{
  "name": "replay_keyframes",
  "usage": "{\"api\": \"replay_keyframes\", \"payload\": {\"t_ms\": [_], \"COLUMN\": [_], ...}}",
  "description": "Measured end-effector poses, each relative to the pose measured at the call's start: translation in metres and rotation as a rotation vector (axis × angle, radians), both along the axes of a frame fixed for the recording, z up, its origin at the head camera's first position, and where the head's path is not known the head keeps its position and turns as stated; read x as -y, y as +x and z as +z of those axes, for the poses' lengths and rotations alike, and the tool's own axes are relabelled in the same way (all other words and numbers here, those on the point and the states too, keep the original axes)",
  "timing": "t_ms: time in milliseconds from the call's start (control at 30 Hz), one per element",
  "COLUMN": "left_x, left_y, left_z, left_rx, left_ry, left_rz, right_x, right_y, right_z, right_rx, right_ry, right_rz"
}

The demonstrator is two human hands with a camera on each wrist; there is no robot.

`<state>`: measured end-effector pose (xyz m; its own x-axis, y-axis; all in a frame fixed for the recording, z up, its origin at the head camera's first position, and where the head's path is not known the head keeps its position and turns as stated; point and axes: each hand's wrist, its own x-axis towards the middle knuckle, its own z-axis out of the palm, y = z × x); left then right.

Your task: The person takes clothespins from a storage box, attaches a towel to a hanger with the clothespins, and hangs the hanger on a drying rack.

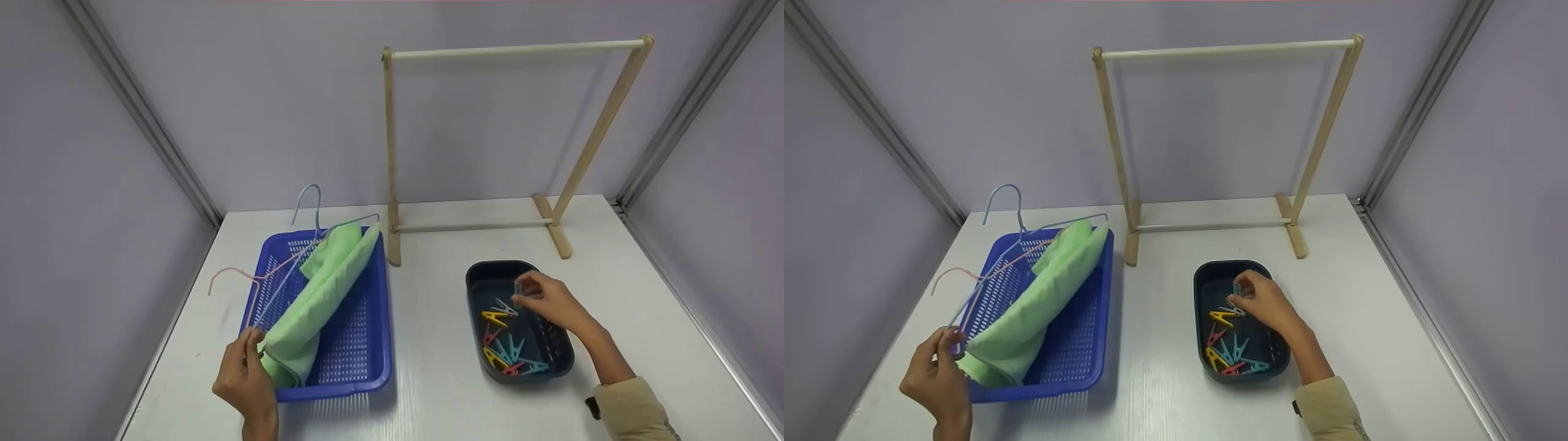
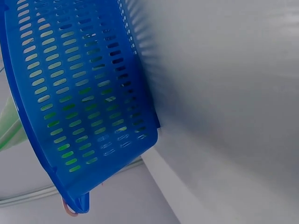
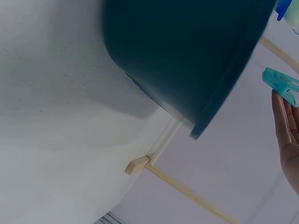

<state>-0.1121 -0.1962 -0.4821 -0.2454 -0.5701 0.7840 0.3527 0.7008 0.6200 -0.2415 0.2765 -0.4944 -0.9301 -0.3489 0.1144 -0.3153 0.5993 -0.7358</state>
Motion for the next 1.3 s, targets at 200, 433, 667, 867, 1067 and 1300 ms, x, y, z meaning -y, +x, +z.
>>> {"api": "replay_keyframes", "payload": {"t_ms": [200, 433, 667, 867, 1067, 1300], "left_x": [0.001, 0.002, 0.002, 0.001, -0.002, -0.006], "left_y": [0.000, 0.002, 0.001, -0.004, -0.006, -0.011], "left_z": [0.010, 0.026, 0.043, 0.056, 0.071, 0.083], "left_rx": [-0.022, -0.013, -0.036, -0.076, -0.077, -0.057], "left_ry": [0.012, 0.025, 0.044, 0.119, 0.221, 0.249], "left_rz": [-0.007, -0.014, -0.026, -0.120, -0.218, -0.322], "right_x": [-0.001, 0.000, -0.001, -0.002, -0.003, -0.004], "right_y": [0.001, 0.001, 0.000, 0.000, 0.000, 0.001], "right_z": [0.003, 0.011, 0.015, 0.017, 0.023, 0.036], "right_rx": [-0.001, 0.001, -0.008, -0.011, -0.035, -0.082], "right_ry": [-0.017, -0.049, -0.057, -0.050, -0.049, -0.056], "right_rz": [0.003, 0.017, 0.010, -0.003, -0.007, -0.020]}}
